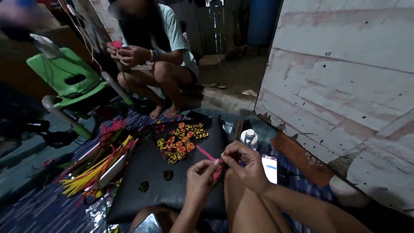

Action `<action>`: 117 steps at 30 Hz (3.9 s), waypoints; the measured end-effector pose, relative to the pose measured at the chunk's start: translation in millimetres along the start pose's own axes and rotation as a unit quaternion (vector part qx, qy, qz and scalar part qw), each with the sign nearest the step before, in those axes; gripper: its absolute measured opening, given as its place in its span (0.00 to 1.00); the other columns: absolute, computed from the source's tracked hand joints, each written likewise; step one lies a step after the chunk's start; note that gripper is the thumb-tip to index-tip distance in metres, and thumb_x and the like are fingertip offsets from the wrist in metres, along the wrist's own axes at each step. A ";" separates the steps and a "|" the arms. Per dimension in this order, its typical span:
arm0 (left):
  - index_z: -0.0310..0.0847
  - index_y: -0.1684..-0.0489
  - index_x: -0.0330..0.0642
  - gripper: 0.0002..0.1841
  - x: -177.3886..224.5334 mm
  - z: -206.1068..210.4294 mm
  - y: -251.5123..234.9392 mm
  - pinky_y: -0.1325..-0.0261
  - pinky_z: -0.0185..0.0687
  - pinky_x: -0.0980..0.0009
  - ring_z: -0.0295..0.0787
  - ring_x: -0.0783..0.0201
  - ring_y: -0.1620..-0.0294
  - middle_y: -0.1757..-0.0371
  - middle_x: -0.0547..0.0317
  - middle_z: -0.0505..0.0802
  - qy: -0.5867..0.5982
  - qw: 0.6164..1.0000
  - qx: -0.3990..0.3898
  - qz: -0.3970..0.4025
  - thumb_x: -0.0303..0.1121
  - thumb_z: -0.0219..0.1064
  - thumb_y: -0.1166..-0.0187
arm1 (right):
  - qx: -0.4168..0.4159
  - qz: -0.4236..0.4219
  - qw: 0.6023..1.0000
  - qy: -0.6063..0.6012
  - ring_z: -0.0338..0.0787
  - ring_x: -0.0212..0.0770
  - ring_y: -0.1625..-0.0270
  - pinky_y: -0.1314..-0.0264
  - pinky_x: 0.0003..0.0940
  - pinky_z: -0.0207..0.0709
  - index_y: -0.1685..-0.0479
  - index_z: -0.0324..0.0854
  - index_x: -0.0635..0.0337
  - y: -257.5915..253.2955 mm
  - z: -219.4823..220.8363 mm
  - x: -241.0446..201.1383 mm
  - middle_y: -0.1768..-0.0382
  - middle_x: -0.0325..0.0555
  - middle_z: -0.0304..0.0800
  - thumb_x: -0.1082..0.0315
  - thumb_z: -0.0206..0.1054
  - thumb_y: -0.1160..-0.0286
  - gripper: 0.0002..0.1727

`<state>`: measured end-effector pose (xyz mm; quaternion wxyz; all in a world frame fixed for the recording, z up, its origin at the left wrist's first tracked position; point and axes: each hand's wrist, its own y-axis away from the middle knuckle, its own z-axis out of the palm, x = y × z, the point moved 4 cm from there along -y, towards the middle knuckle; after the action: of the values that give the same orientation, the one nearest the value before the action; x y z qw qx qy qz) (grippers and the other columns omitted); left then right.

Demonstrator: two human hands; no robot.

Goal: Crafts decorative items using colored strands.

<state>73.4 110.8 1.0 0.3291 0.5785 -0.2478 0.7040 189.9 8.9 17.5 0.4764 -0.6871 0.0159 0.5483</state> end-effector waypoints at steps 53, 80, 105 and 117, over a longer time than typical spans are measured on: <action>0.90 0.59 0.34 0.08 35.8 -4.9 17.1 0.53 0.81 0.89 0.84 0.82 0.59 0.56 0.57 0.90 -0.232 0.867 0.002 0.441 0.31 0.69 0.18 | 0.025 0.171 0.974 -0.144 0.80 0.15 0.76 0.73 0.11 0.75 0.60 0.90 0.59 0.1 2.0 -13.7 0.69 0.28 0.92 0.75 0.67 0.21 0.06; 0.93 0.54 0.38 0.08 12.0 -3.5 44.5 0.66 0.83 0.75 0.92 0.60 0.67 0.59 0.46 0.95 -0.546 0.693 0.107 0.459 0.29 0.67 0.19 | -0.061 0.147 0.987 -0.018 0.85 0.14 0.70 0.66 0.12 0.81 0.61 0.90 0.61 22.3 5.5 2.3 0.64 0.28 0.94 0.71 0.73 0.27 0.04; 0.86 0.55 0.33 0.11 6.0 -50.4 83.0 0.52 0.77 0.82 0.84 0.65 0.61 0.65 0.46 0.87 -0.517 0.742 0.014 0.426 0.35 0.67 0.15 | 0.011 0.126 0.988 -0.086 0.85 0.20 0.68 0.63 0.14 0.78 0.67 0.84 0.80 57.9 37.8 -2.9 0.70 0.50 0.91 0.77 0.73 0.31 0.09; 0.90 0.65 0.62 0.11 8.7 -8.8 51.9 0.78 0.67 0.89 0.72 0.88 0.82 0.80 0.83 0.83 0.141 0.930 -0.275 -0.198 0.38 0.61 0.14 | -0.157 -0.310 0.916 0.203 0.94 0.37 0.52 0.43 0.27 0.87 0.50 0.82 0.61 45.1 -6.2 -54.0 0.55 0.47 0.92 0.67 0.56 0.09 0.10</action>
<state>27.7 84.4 9.3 0.6396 0.3976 -0.2626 0.6032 148.4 -46.9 29.9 0.4948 -0.8202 -0.1876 0.2174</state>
